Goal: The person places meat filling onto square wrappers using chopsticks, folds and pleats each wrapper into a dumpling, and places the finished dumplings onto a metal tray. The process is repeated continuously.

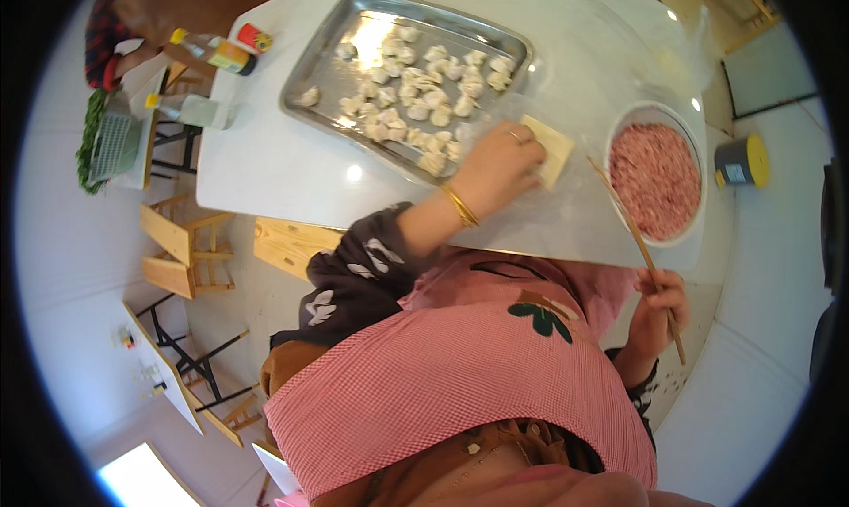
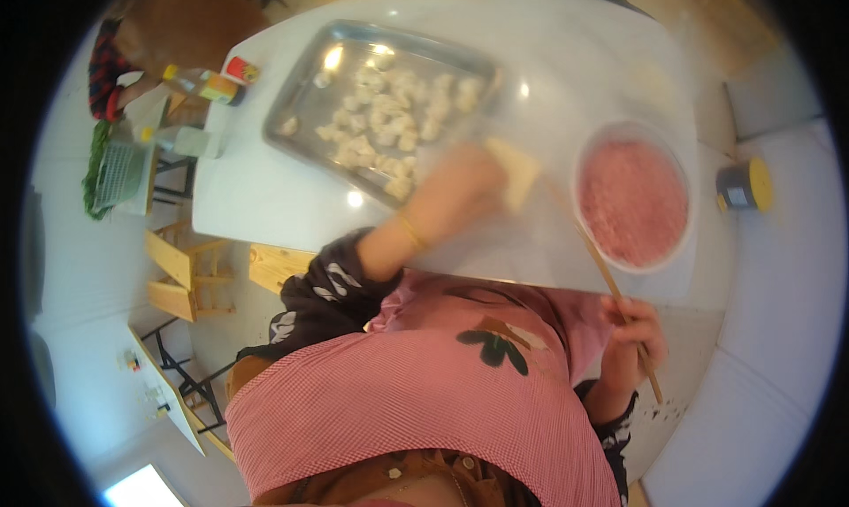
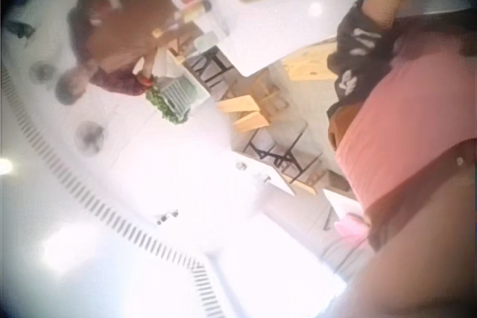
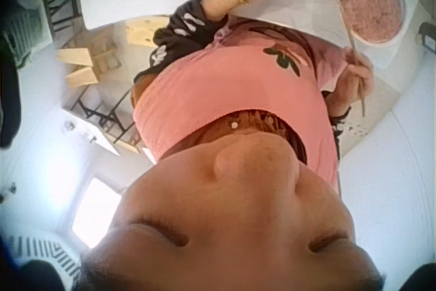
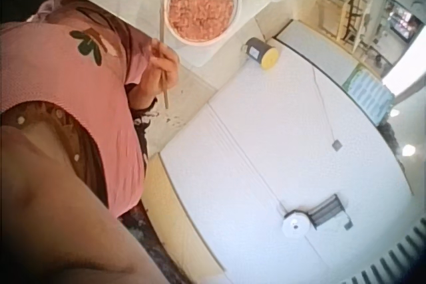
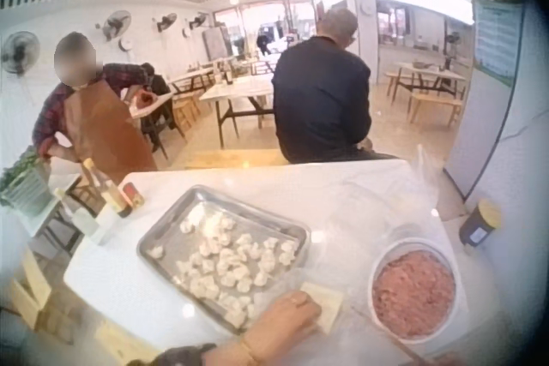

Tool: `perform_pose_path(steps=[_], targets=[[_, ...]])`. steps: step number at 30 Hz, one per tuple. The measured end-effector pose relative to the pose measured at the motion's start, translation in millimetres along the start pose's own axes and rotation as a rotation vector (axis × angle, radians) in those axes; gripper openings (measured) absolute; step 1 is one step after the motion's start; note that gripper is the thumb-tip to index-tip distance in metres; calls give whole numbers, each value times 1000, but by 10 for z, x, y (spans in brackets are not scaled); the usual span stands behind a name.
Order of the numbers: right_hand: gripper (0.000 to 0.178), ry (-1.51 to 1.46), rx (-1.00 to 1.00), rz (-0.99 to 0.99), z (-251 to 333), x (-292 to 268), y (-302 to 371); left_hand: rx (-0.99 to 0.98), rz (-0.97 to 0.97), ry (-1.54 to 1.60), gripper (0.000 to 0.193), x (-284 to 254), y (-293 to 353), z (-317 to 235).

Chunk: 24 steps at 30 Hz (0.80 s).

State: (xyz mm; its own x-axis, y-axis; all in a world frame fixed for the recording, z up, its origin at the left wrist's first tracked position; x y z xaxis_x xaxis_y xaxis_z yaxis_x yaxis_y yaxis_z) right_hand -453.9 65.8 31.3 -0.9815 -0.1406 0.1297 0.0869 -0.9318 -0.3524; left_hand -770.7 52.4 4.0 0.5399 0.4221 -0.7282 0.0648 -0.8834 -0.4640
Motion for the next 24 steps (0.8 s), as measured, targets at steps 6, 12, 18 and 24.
perform_pose_path(steps=[6,12,18,24], targets=[[21,-118,85,52,55,103,-12,-49,-68,126,6,-76,-33,53],[21,-141,81,48,23,91,-29,-602,-256,647,13,-165,-22,-40],[28,-36,69,-42,0,25,-91,-1160,-302,1847,33,-183,0,-275],[46,194,22,-135,32,-106,-155,-1095,-243,1891,35,-64,61,-460]])
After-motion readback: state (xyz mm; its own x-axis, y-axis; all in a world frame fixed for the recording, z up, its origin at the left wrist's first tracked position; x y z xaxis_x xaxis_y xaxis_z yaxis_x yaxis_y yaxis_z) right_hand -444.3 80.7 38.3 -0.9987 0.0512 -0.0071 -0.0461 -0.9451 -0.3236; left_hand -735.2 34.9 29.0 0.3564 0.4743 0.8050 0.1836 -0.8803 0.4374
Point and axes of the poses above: each hand's wrist, its own y-axis away from the middle knuckle, its own x-axis out of the palm, z = x × y, the point moved 2 cm from there along -y, towards the middle knuckle, and after that the axes turned 13 degrees about -z, right-handed, at the moved point
